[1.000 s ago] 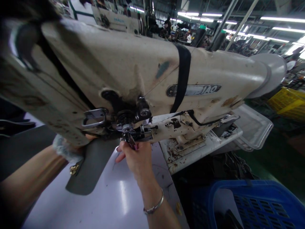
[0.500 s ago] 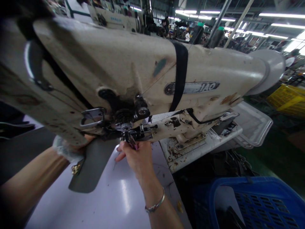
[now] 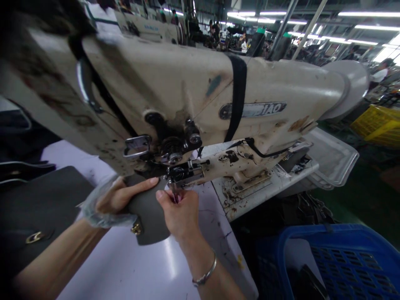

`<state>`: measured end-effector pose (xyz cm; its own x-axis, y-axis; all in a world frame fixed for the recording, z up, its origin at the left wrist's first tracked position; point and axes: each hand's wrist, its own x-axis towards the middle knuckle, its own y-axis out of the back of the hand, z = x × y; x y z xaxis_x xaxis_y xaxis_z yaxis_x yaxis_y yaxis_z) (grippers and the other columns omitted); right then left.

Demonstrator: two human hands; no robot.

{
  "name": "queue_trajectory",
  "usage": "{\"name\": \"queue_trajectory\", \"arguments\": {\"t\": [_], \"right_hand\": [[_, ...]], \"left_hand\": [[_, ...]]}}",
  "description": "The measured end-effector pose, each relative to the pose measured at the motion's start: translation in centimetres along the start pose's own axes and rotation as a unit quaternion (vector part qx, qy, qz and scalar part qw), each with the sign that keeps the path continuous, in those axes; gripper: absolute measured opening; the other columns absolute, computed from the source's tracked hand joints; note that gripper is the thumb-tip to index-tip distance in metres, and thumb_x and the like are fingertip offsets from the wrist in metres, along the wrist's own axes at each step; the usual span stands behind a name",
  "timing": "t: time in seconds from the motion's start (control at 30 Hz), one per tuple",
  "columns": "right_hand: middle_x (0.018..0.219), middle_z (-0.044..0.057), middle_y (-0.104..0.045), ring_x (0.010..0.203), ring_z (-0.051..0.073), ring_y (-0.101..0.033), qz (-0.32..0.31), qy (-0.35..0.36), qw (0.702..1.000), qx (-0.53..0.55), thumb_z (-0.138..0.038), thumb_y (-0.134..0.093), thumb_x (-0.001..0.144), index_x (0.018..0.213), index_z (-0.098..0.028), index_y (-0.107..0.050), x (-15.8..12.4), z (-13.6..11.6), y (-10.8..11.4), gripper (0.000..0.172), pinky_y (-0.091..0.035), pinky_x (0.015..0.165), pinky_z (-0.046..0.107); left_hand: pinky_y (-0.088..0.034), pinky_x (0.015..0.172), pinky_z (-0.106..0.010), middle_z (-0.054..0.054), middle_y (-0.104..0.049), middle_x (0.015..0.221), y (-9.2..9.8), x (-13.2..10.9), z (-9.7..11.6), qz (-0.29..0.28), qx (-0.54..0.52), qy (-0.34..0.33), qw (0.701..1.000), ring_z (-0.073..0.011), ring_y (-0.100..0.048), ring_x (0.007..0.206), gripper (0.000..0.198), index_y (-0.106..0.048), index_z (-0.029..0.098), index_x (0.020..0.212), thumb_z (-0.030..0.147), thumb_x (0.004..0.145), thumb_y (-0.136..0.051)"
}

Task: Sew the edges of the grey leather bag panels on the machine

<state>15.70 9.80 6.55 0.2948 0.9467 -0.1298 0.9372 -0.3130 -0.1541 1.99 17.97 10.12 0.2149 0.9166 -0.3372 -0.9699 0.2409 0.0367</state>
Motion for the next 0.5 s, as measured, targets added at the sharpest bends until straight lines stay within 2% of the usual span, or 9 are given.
{"name": "queue_trajectory", "arguments": {"t": [0.07, 0.23, 0.37, 0.5], "right_hand": [[0.057, -0.002, -0.053, 0.055, 0.011, -0.044, 0.003, -0.003, 1.000, 0.009, -0.034, -0.073, 0.078, 0.065, -0.015, -0.072, -0.1, 0.1, 0.1, 0.023, -0.036, 0.055, 0.025], [0.058, 0.000, -0.060, 0.055, 0.013, -0.050, 0.003, -0.012, 1.000, 0.000, -0.035, -0.074, 0.077, 0.068, -0.014, -0.075, 0.0, 0.3, 0.5, 0.023, -0.042, 0.057, 0.026], [0.059, 0.001, -0.063, 0.055, 0.014, -0.054, 0.003, -0.038, 0.999, 0.009, -0.036, -0.077, 0.072, 0.070, -0.013, -0.077, 0.3, 0.1, 0.9, 0.023, -0.046, 0.058, 0.027], [0.060, 0.001, -0.061, 0.057, 0.013, -0.053, -0.012, -0.044, 0.998, 0.035, -0.034, -0.077, 0.069, 0.067, -0.014, -0.073, 0.9, -0.4, 1.0, 0.020, -0.047, 0.060, 0.028]], "left_hand": [[-0.063, 0.073, -0.031, -0.005, -0.078, 0.103, -0.2, -0.4, -0.1, 0.007, -0.004, -0.012, 1.000, -0.0283, -0.073, 0.094, 0.062, -0.070, 0.021, 0.117, 0.043, 0.063, -0.090], [-0.062, 0.063, -0.037, -0.010, -0.078, 0.091, -0.8, -0.4, -0.7, -0.016, -0.061, 0.076, 0.995, -0.0285, -0.071, 0.072, 0.050, -0.074, 0.017, 0.102, 0.047, 0.065, -0.087], [-0.062, 0.063, -0.036, -0.012, -0.077, 0.098, -1.6, -0.8, -0.9, 0.050, -0.065, 0.047, 0.996, -0.0286, -0.071, 0.075, 0.048, -0.074, 0.014, 0.095, 0.043, 0.060, -0.089], [-0.062, 0.068, -0.035, -0.008, -0.077, 0.104, -2.0, -0.8, -0.8, 0.075, -0.072, 0.029, 0.994, -0.0304, -0.072, 0.086, 0.057, -0.071, 0.019, 0.110, 0.040, 0.060, -0.088]]}}
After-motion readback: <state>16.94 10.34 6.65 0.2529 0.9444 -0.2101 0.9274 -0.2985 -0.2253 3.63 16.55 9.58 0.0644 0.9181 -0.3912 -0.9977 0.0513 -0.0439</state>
